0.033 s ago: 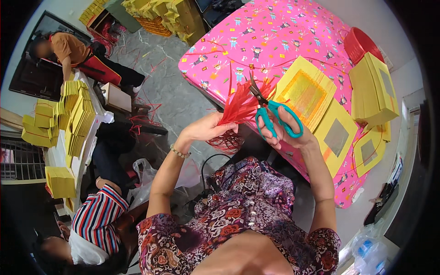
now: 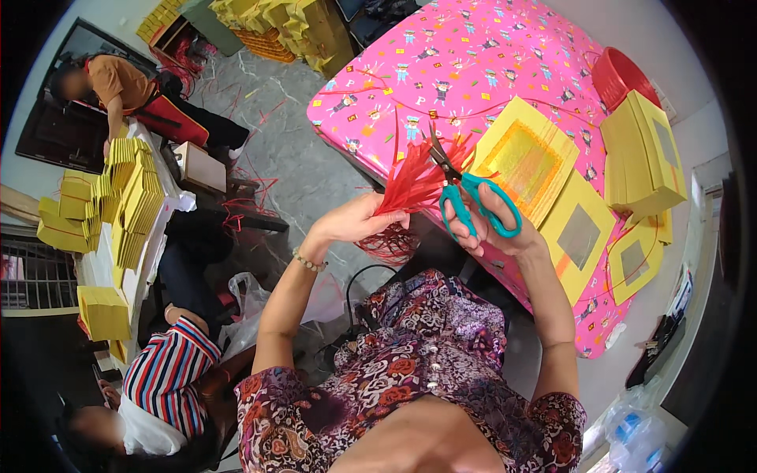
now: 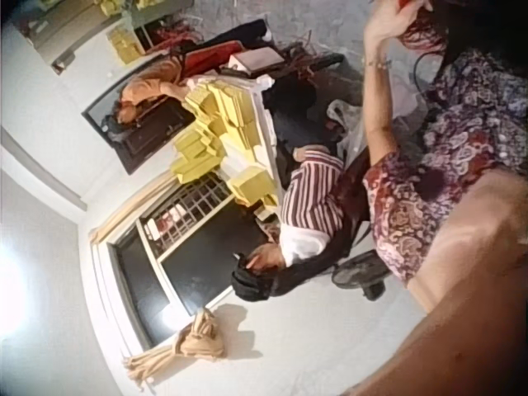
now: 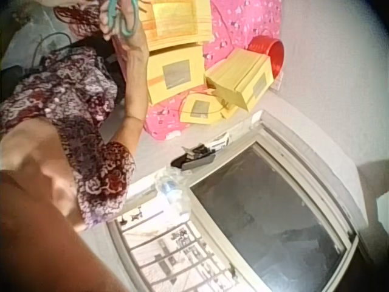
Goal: Trimming bundles of red plastic ties with scissors and organizing yellow paper product boxes.
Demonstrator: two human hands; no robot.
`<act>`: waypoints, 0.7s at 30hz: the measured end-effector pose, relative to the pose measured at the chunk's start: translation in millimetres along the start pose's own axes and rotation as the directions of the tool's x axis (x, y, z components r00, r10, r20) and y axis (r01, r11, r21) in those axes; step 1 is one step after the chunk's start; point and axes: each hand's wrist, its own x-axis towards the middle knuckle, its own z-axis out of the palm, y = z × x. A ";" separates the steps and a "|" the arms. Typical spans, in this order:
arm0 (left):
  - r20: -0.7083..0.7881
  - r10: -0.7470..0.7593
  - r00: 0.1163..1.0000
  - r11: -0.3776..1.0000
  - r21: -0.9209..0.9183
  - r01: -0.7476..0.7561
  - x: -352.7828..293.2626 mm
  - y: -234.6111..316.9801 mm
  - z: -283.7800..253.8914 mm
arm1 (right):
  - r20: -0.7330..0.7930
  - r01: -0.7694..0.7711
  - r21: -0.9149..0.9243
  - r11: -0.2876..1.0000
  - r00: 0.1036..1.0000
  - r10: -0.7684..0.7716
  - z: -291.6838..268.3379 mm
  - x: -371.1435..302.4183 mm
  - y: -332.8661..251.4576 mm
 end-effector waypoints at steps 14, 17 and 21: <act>-0.197 -0.227 0.954 0.974 -0.037 0.224 0.0 2.2 -1.7 | 0.037 0.053 -0.039 0.998 0.998 -0.051 5.3 -12.4 -3.8; -0.430 -0.317 0.845 0.935 0.009 0.355 6.6 3.3 7.1 | 0.047 0.047 -0.063 0.997 0.998 -0.044 15.1 -14.2 2.6; -0.611 -0.224 0.760 0.928 0.103 0.357 14.8 8.2 22.9 | 0.033 -0.023 -0.157 0.987 0.999 0.029 31.4 -9.3 5.8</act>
